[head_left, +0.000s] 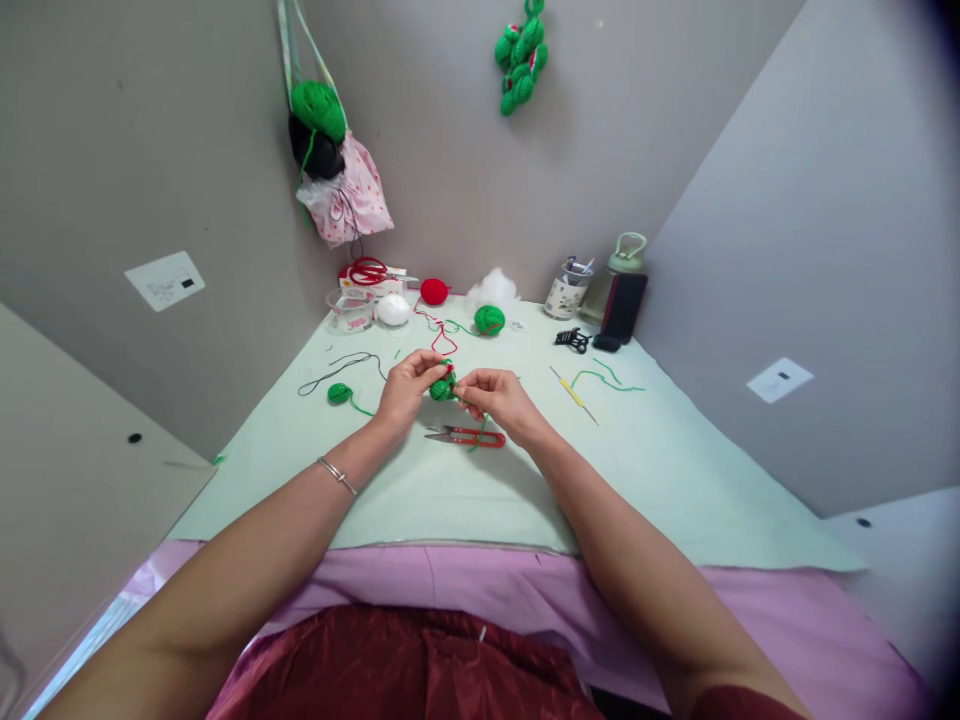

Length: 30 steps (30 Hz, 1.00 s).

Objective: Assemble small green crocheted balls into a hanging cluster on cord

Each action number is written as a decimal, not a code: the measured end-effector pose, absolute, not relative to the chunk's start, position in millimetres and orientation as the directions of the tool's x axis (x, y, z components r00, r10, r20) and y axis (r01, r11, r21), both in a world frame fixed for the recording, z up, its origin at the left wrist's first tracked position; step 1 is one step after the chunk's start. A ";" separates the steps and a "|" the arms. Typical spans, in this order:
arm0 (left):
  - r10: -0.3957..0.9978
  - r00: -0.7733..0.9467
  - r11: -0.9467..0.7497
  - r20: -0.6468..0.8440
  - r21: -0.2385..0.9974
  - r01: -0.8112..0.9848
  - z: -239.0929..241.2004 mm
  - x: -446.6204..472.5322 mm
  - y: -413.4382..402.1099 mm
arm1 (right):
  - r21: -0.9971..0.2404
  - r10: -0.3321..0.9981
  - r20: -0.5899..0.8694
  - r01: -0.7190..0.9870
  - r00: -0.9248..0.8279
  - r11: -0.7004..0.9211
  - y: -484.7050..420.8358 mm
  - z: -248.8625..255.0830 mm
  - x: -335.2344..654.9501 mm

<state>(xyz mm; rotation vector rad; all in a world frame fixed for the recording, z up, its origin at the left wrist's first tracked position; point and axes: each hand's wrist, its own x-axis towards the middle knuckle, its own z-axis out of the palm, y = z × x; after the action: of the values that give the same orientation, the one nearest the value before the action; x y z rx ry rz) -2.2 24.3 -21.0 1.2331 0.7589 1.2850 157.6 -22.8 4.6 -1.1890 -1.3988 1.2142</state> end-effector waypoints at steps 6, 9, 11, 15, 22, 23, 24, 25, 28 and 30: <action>0.957 0.154 -0.201 0.245 0.946 -0.255 -20.8 -2.9 24.6 | -0.988 0.992 0.055 0.139 -0.115 0.071 -23.7 5.4 154.8; 0.960 0.140 -0.197 0.243 0.938 -0.284 -22.5 -2.6 25.8 | -0.985 0.991 0.064 0.152 -0.121 0.082 -22.9 3.8 154.0; 0.963 0.142 -0.175 0.228 0.935 -0.310 -23.9 -2.0 26.7 | -0.982 0.990 0.070 0.164 -0.121 0.089 -22.1 1.7 154.1; 0.973 0.176 -0.080 0.149 0.934 -0.347 -24.8 -1.0 26.9 | -0.966 0.988 0.098 0.228 -0.123 0.125 -21.0 -1.6 154.4; 0.973 0.225 0.035 0.059 0.919 -0.392 -22.0 -2.7 26.9 | -0.976 0.991 0.109 0.183 -0.078 0.122 -23.3 4.3 152.5; 0.971 0.235 0.045 0.053 0.918 -0.394 -21.6 -2.9 26.9 | -0.976 0.991 0.109 0.182 -0.075 0.121 -23.5 4.7 152.6; 0.969 0.242 0.052 0.049 0.918 -0.393 -21.3 -3.1 26.8 | -0.976 0.991 0.107 0.184 -0.074 0.119 -23.6 4.8 152.9; 0.968 0.246 0.055 0.047 0.919 -0.391 -20.9 -3.3 26.6 | -0.975 0.992 0.104 0.187 -0.075 0.117 -23.6 4.4 153.3; 0.965 0.257 0.054 0.047 0.927 -0.371 -19.1 -3.7 25.8 | -0.975 0.991 0.100 0.190 -0.086 0.115 -22.7 2.2 155.2; 0.962 0.269 0.053 0.048 0.933 -0.357 -17.6 -4.0 25.3 | -0.974 0.991 0.102 0.193 -0.090 0.118 -22.0 0.7 156.3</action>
<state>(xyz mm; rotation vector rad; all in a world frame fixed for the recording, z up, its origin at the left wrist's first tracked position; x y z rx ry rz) -4.0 25.3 -17.6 1.0531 0.7423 1.1572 156.3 -22.0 0.7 -1.2296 -1.4650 1.0832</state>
